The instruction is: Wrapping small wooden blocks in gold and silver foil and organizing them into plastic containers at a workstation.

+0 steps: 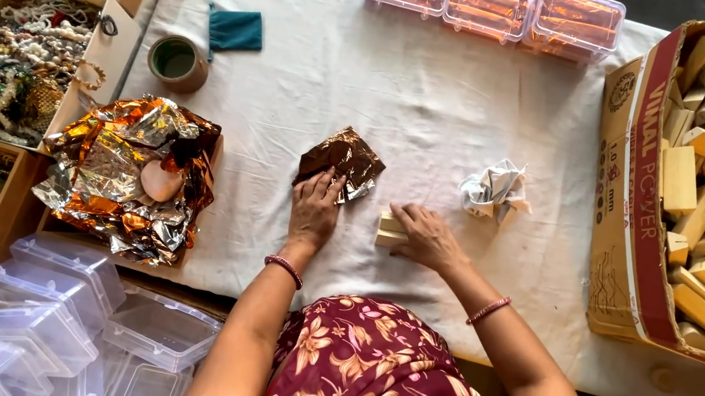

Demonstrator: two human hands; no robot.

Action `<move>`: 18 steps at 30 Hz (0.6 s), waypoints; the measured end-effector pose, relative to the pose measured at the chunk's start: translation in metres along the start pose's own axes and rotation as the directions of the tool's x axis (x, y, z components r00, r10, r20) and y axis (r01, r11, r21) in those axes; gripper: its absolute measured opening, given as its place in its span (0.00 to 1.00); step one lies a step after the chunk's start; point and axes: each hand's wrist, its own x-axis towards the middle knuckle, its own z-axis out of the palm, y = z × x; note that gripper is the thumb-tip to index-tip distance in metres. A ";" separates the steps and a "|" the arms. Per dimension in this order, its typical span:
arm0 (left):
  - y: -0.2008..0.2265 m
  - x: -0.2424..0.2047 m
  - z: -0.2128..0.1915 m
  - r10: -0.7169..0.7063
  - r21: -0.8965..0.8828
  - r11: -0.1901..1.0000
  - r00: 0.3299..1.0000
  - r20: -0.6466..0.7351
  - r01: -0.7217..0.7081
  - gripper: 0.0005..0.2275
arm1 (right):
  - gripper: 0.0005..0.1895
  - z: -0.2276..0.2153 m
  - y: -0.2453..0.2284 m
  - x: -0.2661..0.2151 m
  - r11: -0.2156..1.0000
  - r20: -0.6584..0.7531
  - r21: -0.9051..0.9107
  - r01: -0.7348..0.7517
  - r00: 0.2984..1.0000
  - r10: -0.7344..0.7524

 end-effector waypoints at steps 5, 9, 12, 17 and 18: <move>0.005 0.007 0.005 0.024 -0.056 0.998 0.997 -0.067 -0.028 0.18 | 0.40 0.052 0.031 -0.003 0.998 -0.186 0.066 0.006 0.983 0.007; 0.025 0.011 0.004 0.113 -0.031 0.993 0.992 -0.061 -0.115 0.18 | 0.36 0.052 0.021 -0.012 0.978 -0.489 -0.203 0.035 0.862 -0.132; 0.029 0.009 0.006 0.117 0.008 0.993 0.992 -0.041 -0.117 0.18 | 0.38 0.049 0.016 -0.020 0.984 -0.407 -0.174 0.037 0.907 -0.106; 0.026 0.008 0.011 0.126 0.027 0.992 0.992 -0.023 -0.125 0.19 | 0.39 0.059 0.029 -0.020 0.997 -0.421 -0.057 0.043 0.905 -0.063; 0.024 0.008 0.013 0.124 0.044 0.991 0.992 -0.008 -0.124 0.19 | 0.38 0.060 0.031 -0.020 0.999 -0.413 -0.019 0.033 0.910 -0.038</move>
